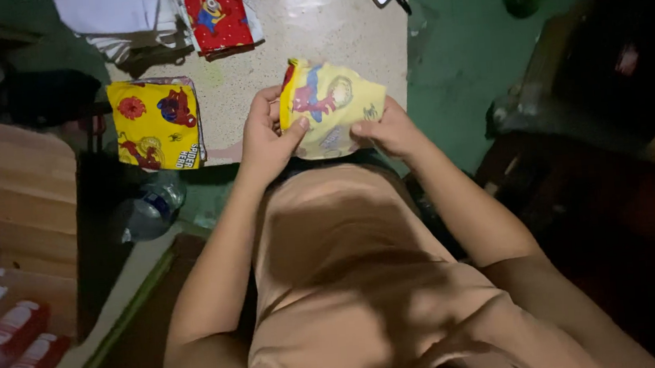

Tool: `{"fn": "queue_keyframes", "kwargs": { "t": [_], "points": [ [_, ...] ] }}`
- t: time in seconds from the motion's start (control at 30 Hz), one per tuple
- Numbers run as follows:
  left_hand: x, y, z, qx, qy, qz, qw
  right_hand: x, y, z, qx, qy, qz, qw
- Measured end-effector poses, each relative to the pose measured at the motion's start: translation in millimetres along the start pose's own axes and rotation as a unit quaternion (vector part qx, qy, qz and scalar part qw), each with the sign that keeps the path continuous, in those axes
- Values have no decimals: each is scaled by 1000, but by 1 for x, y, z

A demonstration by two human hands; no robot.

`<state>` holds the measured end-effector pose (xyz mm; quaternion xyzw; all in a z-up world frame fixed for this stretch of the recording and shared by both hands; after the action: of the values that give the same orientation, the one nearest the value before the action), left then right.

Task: Folding small pieces of colorful baby clothing on a small table.

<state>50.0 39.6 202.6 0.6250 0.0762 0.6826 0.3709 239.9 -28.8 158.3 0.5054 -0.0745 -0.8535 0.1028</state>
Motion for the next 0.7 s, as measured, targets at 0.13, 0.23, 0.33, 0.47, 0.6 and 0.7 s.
{"fn": "queue_keyframes", "kwargs": {
  "t": [0.13, 0.23, 0.33, 0.47, 0.6, 0.7],
  "points": [
    [12, 21, 8, 8, -29, 32, 999, -12, 12, 3, -12, 9, 80, 997],
    [55, 48, 14, 101, -213, 126, 964, -39, 11, 16, -100, 1, -3, 995],
    [96, 71, 20, 128, -203, 184, 953, -48, 22, 17, -130, 86, 17, 988],
    [122, 86, 44, 120, -388, 258, 876, -71, 27, 34, -146, 97, -14, 984],
    [120, 86, 50, 134, -436, 269, 848, -72, 28, 40, -74, 19, 3, 997],
    [137, 101, 63, 143, -460, 324, 814, -59, 33, 32, -29, -54, -2, 998]
  ]
}}
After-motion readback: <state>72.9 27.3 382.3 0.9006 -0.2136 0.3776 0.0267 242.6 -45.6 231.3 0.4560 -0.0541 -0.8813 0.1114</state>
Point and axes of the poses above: each hand's wrist, its own y-axis away from the middle knuckle, its own z-axis out of the palm, x = y × z, the point moved 9 cm from there along -y, towards the middle knuckle, and after that the axes turned 14 degrees about -z, right-handed, at the moved point
